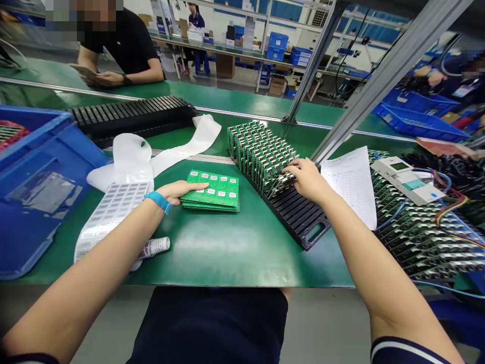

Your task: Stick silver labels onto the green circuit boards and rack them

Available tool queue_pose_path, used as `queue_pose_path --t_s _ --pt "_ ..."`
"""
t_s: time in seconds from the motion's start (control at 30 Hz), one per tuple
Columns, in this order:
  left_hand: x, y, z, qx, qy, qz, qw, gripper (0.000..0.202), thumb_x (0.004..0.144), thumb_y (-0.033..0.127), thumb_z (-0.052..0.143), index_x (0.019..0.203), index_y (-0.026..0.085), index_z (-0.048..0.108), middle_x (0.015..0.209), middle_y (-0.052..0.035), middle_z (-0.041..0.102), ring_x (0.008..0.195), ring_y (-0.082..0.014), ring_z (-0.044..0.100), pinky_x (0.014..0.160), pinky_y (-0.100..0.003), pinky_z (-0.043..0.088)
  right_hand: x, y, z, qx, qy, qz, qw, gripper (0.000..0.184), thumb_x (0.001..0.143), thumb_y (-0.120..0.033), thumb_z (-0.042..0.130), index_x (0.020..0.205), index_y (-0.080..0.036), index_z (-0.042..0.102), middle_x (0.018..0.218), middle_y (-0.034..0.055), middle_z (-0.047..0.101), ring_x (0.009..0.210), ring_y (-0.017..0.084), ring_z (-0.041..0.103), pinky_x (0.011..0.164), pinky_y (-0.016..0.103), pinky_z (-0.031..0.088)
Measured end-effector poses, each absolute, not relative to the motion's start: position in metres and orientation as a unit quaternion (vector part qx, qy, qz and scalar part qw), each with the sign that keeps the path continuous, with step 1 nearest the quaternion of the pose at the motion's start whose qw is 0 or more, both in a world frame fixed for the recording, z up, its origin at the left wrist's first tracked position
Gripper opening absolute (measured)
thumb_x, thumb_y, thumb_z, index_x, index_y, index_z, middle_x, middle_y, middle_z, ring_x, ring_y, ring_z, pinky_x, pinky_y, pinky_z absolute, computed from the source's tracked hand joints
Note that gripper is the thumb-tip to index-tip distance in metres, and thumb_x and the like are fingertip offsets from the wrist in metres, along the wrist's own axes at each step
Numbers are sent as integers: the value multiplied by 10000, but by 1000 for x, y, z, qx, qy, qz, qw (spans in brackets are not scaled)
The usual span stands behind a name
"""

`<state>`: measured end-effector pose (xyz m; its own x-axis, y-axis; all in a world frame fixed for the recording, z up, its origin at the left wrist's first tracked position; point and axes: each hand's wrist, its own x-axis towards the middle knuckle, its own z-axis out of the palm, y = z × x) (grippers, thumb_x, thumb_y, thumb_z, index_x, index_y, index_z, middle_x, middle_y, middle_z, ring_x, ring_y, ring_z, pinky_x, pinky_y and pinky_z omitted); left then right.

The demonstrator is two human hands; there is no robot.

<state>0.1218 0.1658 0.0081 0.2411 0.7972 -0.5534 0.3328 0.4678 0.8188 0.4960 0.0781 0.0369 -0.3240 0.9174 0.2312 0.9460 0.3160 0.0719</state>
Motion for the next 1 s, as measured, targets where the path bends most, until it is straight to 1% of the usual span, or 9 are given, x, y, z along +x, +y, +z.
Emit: queue_pose_path --t_s 0.13,0.27,0.37,0.47,0.57,0.67,0.83,0.9,1.0 --pt "126 147 7 409 538 206 708 366 476 352 840 713 137 661 873 -108 724 847 -239 677 724 -303 570 497 74 35 -567 -810 -123 86 629 717 -47 417 1327 -199 399 1311 148 378 1221 293 359 979 519 314" --pt "128 126 2 350 527 238 737 307 545 316 820 721 124 658 817 -96 722 811 -231 682 711 -310 579 498 71 35 -553 -817 -139 86 634 710 -36 426 1324 -195 394 1315 139 381 1225 290 368 974 489 339" --pt "128 112 -1 313 522 254 752 269 581 275 805 737 115 657 757 -98 720 747 -232 689 659 -317 588 499 68 33 -555 -806 -167 125 519 695 -84 480 1209 -156 476 1155 146 489 1092 287 468 881 444 412" --pt "129 99 -1 276 507 265 772 207 635 208 771 782 116 657 723 -95 718 691 -217 691 619 -303 588 501 65 28 -550 -804 -183 132 323 684 -104 493 1000 -155 535 942 112 564 917 266 524 794 411 435" --pt "128 88 3 229 466 263 813 174 729 190 692 880 115 650 779 -105 722 713 -218 694 659 -323 587 502 62 28 -539 -817 -177 104 185 649 -81 487 791 -194 526 769 59 570 789 241 522 734 380 423" --pt "125 81 7 181 419 260 851 192 805 201 609 972 108 631 834 -110 719 745 -218 695 710 -348 580 501 62 30 -530 -826 -171 82 159 625 -84 493 723 -209 495 689 33 548 725 228 500 693 363 407" --pt "119 72 13 107 366 262 887 188 853 217 544 993 110 611 817 -102 710 720 -213 693 684 -357 576 495 63 28 -518 -832 -181 75 165 640 -86 513 755 -204 511 754 44 562 793 236 505 805 399 401" --pt "118 66 13 78 348 262 897 182 864 253 530 974 127 604 792 -86 702 692 -212 689 632 -352 574 491 62 26 -528 -818 -207 96 210 669 -98 520 861 -182 535 896 89 566 900 270 502 863 446 382" --pt "121 54 10 35 325 255 910 272 891 339 471 1001 115 580 802 -92 684 691 -202 681 589 -321 566 483 54 24 -554 -775 -256 162 361 720 -146 548 1078 -159 503 1142 145 495 1068 315 455 928 499 350"
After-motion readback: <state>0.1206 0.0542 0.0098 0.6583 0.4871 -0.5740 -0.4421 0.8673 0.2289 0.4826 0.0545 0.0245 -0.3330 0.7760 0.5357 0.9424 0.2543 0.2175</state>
